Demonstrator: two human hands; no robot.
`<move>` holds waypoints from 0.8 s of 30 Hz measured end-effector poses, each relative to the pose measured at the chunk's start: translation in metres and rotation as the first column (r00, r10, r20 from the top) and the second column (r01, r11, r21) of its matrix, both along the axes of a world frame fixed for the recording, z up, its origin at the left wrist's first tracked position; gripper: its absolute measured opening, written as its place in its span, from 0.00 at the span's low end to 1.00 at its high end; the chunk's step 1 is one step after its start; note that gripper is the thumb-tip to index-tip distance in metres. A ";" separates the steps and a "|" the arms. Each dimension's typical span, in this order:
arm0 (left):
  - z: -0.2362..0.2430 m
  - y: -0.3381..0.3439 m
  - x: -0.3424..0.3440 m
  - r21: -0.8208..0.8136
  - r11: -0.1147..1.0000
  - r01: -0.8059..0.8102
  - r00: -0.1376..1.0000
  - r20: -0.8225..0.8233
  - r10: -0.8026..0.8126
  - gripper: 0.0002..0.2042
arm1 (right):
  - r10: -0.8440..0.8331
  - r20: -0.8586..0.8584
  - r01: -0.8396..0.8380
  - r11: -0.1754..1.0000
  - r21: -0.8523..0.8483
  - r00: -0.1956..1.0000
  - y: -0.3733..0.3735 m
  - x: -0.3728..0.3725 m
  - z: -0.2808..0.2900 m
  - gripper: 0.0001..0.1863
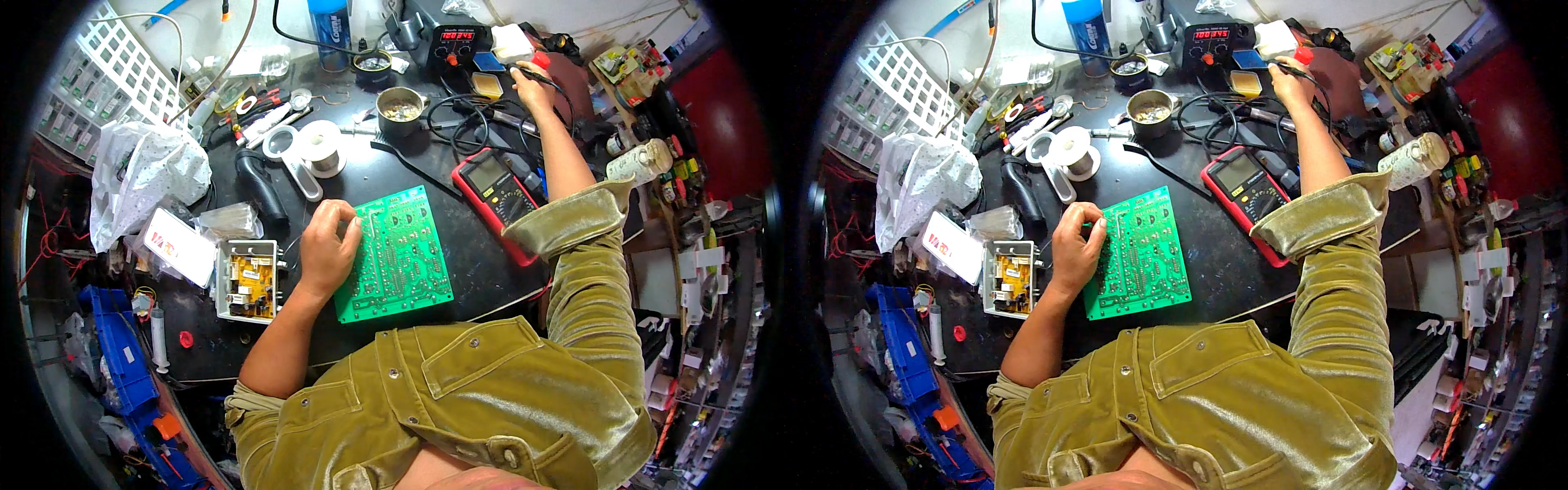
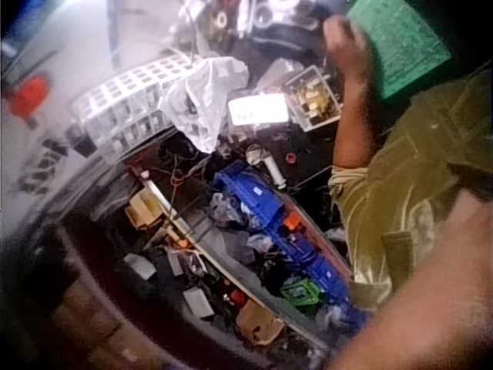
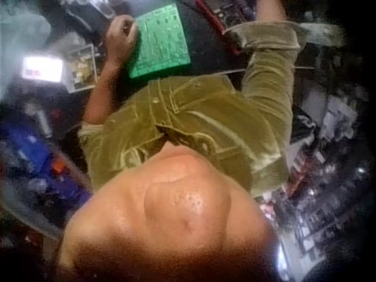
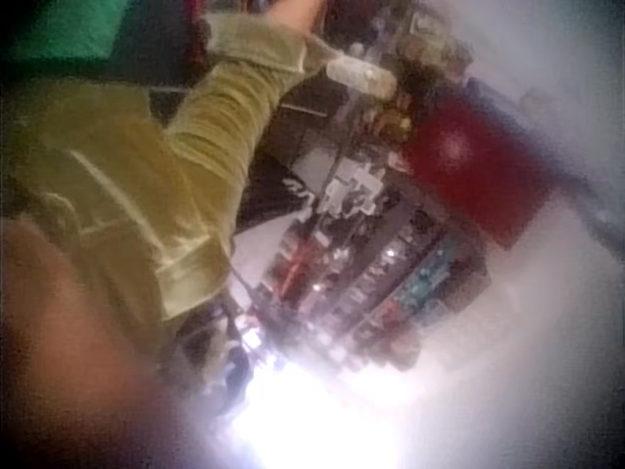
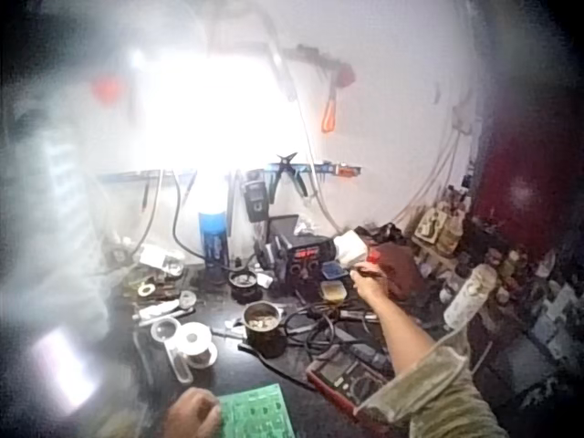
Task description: The person uses a hot air gun and a soldering iron to work on a green circuit board. They repeatedly heat specific areas of the board with the hot air gun and then apply solder with the soldering iron, occasionally using tweezers to handle small components.
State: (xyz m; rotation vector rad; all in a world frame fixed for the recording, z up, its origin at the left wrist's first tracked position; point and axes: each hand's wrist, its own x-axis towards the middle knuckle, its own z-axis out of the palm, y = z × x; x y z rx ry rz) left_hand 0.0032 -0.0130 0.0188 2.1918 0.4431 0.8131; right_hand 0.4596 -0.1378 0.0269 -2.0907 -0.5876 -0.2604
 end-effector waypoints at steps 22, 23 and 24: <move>0.000 -0.001 0.000 0.001 1.000 0.006 1.000 -0.012 -0.006 0.04 | 0.064 -0.365 0.073 0.934 0.349 0.929 -0.009 -0.004 0.015 0.09; 0.000 -0.001 0.001 0.002 1.000 0.009 1.000 -0.006 -0.009 0.04 | 0.145 -0.348 0.013 0.910 0.415 0.926 -0.016 -0.003 0.017 0.10; -0.001 -0.001 0.000 0.005 1.000 0.003 1.000 -0.001 -0.003 0.04 | 0.189 -0.327 -0.012 0.881 0.474 0.926 -0.016 -0.017 0.027 0.12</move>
